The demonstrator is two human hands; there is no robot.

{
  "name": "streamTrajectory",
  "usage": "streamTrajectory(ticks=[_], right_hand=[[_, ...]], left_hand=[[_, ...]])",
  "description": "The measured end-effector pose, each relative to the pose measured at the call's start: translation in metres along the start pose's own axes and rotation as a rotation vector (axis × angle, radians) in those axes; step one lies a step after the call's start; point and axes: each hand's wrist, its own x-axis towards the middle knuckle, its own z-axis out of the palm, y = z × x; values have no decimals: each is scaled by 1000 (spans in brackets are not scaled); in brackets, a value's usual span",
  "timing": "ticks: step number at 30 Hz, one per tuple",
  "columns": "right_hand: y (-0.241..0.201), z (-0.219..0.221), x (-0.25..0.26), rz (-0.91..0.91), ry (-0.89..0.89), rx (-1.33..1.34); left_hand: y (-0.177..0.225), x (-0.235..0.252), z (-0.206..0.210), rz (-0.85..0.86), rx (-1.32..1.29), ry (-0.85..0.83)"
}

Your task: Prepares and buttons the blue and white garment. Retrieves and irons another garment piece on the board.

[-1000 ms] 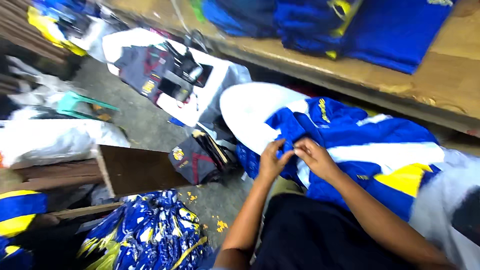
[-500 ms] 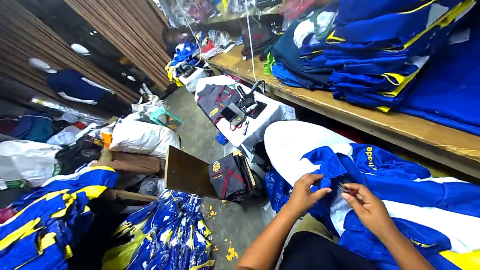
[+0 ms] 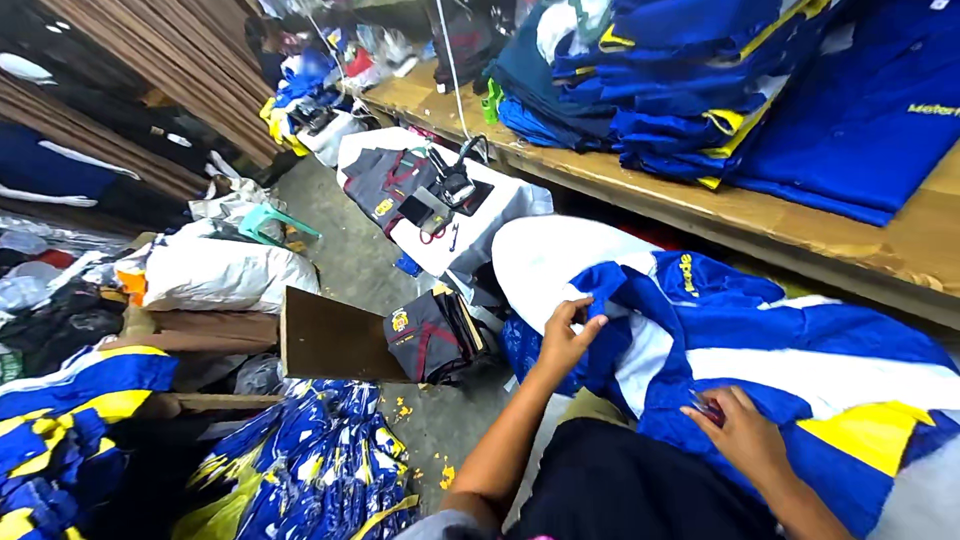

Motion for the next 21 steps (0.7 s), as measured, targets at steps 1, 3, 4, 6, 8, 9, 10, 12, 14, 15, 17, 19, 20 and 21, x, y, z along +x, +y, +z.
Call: streamTrajectory(ticks=[1, 3, 4, 6, 8, 9, 10, 12, 14, 15, 17, 19, 20, 21], right_hand=[[3, -1, -6, 17, -57, -29], [4, -4, -12, 55, -159, -53], [3, -6, -12, 81, -204, -59], [1, -12, -10, 121, -265, -76], [0, -20, -14, 131, -277, -108], [0, -25, -15, 137, -297, -137], [1, -31, -17, 147, -332, -167], [2, -37, -21, 196, -449, -220], [8, -35, -25, 206, -481, -249], [13, -32, -28, 189, -433, -247], [25, -25, -31, 144, -271, -229], [35, -24, -28, 123, -131, -191], [38, -27, -24, 147, -92, -147], [37, -35, -19, 203, -83, -79]], left_hand=[[-1, 1, -3, -40, 7, 7], [-10, 4, -8, -87, 10, 2], [-17, 7, -10, -68, 5, 20], [-28, 15, -13, -39, -34, 72], [-35, 20, -17, -62, -93, 119], [-38, 23, -19, -88, -136, 145], [-43, 24, -20, -118, -186, 169], [-52, 23, -21, -171, -257, 206], [-59, 21, -18, -206, -269, 216], [-61, 20, -16, -210, -272, 219], [-61, 18, -11, -218, -274, 224], [-61, 16, -9, -225, -258, 204], [-59, 14, -10, -220, -231, 174], [-55, 12, -13, -210, -204, 136]])
